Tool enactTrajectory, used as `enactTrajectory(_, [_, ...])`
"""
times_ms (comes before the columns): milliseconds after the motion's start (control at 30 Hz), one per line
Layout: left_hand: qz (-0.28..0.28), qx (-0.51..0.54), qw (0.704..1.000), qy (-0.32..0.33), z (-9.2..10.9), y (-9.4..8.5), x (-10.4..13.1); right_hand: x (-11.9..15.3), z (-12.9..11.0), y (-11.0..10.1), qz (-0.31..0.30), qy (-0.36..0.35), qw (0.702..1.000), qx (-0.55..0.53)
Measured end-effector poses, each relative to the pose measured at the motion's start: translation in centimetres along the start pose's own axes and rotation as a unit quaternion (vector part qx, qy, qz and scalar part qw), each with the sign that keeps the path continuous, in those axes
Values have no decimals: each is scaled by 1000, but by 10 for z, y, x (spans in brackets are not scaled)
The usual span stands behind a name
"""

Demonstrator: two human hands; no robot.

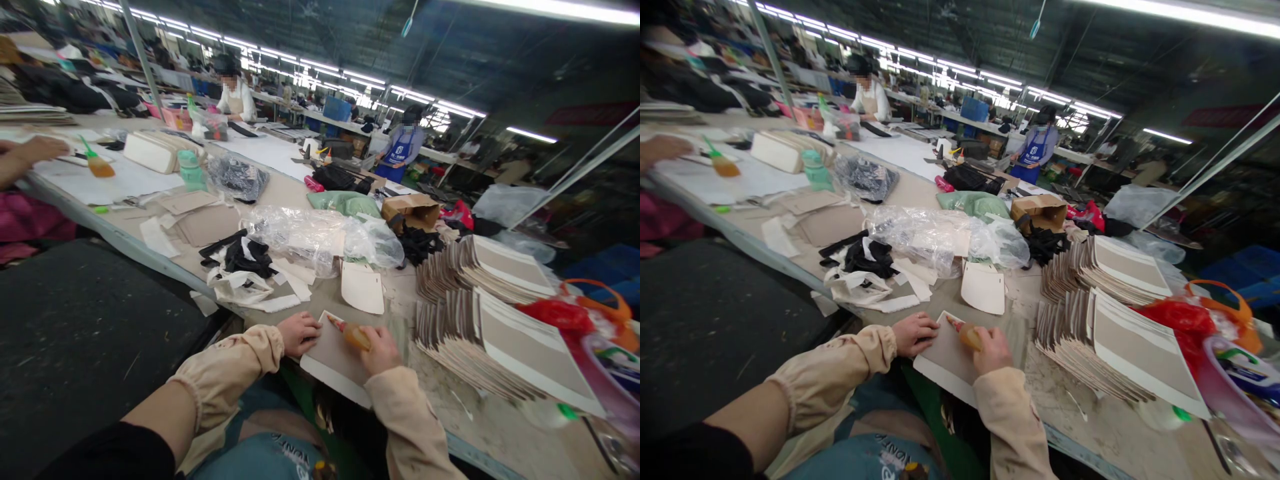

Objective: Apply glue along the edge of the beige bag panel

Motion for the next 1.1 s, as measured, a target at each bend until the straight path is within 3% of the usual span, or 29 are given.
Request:
enactTrajectory(267, [-7,6,1000,-12,-1,1,1,53,59,-20,25,40,998,40])
enactTrajectory(467, [-10,6,1000,-16,0,1,1,74,81,-36,37,73,995,60])
enactTrajectory(767, [-8,18,999,-44,-4,3,2,63,54,-44,60,89,994,-9])
enactTrajectory(1100, [3,-1,999,-44,-2,1,-1,40,15,-24,40,32,994,-92])
Point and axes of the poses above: each hand's wrist, its own x-axis away from the middle knuckle, its own y-axis out of the palm, z = x × y, the point moved 2 cm from there along -x, towards the middle knuckle, and after that the axes turned 3 degrees about -z, right-handed, at the moved point
